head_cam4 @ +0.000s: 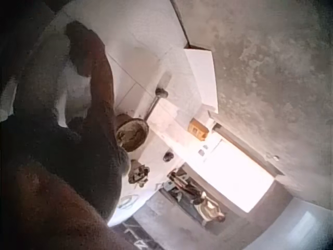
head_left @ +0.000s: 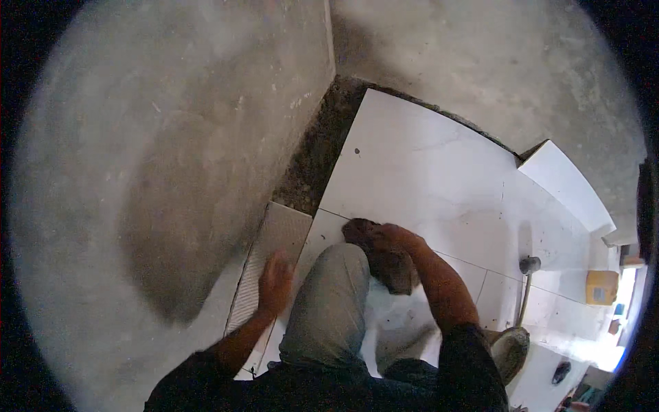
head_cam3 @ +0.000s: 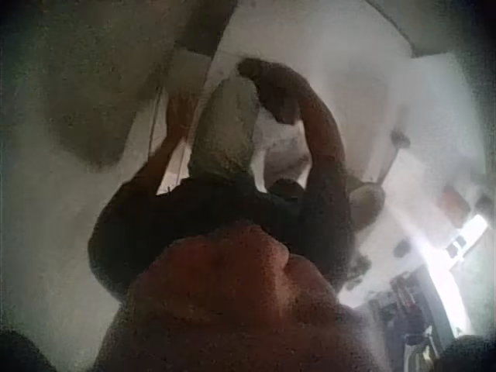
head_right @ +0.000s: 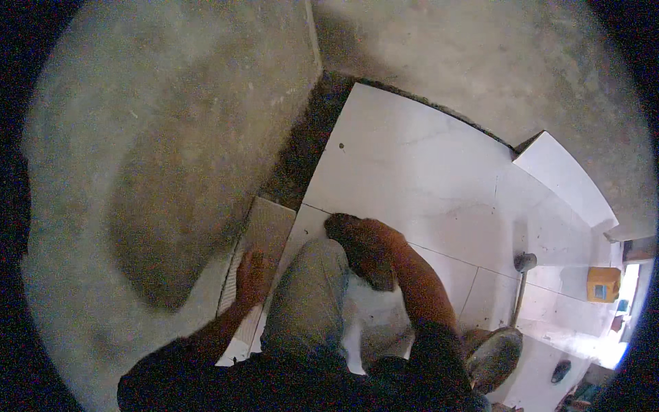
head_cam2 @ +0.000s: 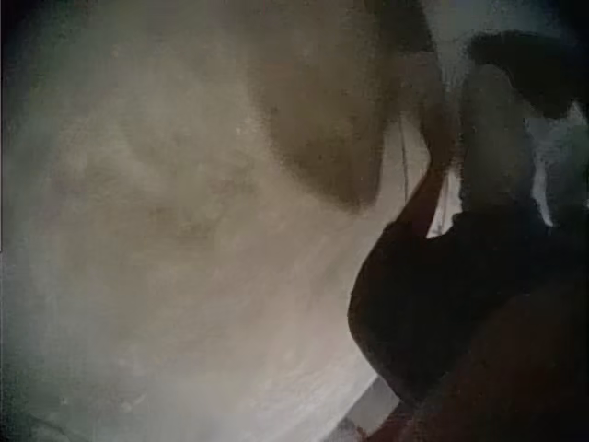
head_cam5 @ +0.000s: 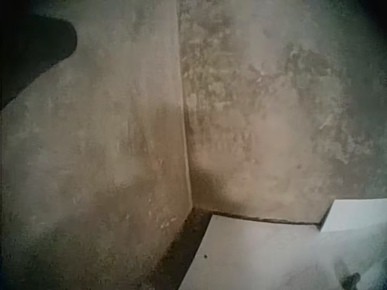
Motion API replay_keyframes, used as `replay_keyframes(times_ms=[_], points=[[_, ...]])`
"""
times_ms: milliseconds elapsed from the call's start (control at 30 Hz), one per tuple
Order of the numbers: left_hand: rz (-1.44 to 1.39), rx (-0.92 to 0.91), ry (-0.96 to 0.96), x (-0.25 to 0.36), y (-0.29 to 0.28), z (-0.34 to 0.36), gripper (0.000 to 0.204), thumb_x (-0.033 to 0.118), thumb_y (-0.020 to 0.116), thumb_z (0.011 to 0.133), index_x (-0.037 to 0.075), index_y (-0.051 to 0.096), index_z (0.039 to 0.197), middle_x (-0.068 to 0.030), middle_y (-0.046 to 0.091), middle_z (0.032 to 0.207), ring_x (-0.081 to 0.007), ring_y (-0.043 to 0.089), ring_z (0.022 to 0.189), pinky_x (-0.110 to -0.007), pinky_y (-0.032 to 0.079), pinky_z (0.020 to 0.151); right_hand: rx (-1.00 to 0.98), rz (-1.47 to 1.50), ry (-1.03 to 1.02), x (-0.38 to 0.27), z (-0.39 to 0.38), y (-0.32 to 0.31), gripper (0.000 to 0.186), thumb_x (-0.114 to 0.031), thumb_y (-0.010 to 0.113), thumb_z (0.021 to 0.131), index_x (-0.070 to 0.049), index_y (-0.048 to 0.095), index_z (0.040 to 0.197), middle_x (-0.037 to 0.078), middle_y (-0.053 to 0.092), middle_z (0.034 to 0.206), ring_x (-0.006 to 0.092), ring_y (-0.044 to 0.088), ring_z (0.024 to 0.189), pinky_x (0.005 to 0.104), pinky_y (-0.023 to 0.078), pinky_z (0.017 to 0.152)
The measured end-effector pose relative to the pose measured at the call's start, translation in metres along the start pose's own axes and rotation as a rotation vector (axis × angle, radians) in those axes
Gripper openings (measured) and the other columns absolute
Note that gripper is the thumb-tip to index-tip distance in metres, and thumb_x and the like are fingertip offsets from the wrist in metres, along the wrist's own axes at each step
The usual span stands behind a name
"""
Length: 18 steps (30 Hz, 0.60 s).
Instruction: The person applies adhesive and positions large white tiles on the floor, using a rubber mallet to level them and a cloth to wipe away excess mortar.
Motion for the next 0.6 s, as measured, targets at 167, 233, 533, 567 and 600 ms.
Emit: replay_keyframes(times_ms=[167,233,533,567,600], points=[[0.14,0.043,0.228,-0.008,0.106,0.157,0.056,0.03,0.053,0.091,0.002,0.035,0.137,-0.0217,0.038,0.14,-0.0387,0.036,0.129,-0.048,0.028,0.106,-0.515,0.153,-0.02,0.079,-0.077,0.111,0.047,-0.035,0.061,0.082,-0.003,0.06,0.116,0.018,0.059,0.12,0.0307,0.059,0.105,0.0424,0.045,0.092],[0.327,0.104,0.291,-0.03,0.147,0.196,0.059,0.03,0.053,0.091,0.003,0.034,0.138,-0.0219,0.035,0.141,-0.0398,0.031,0.132,-0.052,0.025,0.107,-0.651,0.197,0.074,0.091,-0.119,0.121,0.047,-0.037,0.061,0.083,-0.004,0.06,0.116,0.017,0.059,0.121,0.0295,0.059,0.105,0.0418,0.044,0.093],[0.954,-0.302,0.939,0.066,0.276,0.185,0.068,0.043,0.047,0.091,0.006,0.026,0.143,-0.0238,0.016,0.149,-0.0426,0.011,0.138,-0.063,0.007,0.108,0.419,-0.176,1.28,0.342,-0.366,-0.046,0.057,-0.03,0.064,0.078,-0.008,0.045,0.127,0.023,0.048,0.125,0.0378,0.047,0.119,0.0499,0.044,0.093],[1.01,-0.398,0.944,0.065,0.282,0.183,0.069,0.047,0.044,0.091,0.007,0.025,0.144,-0.0239,0.012,0.15,-0.0426,0.008,0.139,-0.063,0.005,0.108,0.334,-0.047,1.482,0.342,-0.38,-0.039,0.065,-0.029,0.068,0.073,-0.009,0.04,0.128,0.02,0.045,0.128,0.0414,0.046,0.119,0.0527,0.044,0.093],[1.018,-0.406,0.976,0.072,0.291,0.18,0.069,0.047,0.044,0.091,0.007,0.025,0.144,-0.0239,0.012,0.15,-0.0426,0.008,0.139,-0.063,0.005,0.108,0.327,0.011,1.539,0.367,-0.4,-0.012,0.063,-0.027,0.068,0.072,-0.01,0.041,0.126,0.019,0.046,0.128,0.0409,0.047,0.119,0.0525,0.044,0.093]])
Point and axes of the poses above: each hand's wrist, its own z-axis towards the middle knuckle, its own y-axis out of the palm, x = y × z, the point moved 4 cm from there along z, towards the middle knuckle
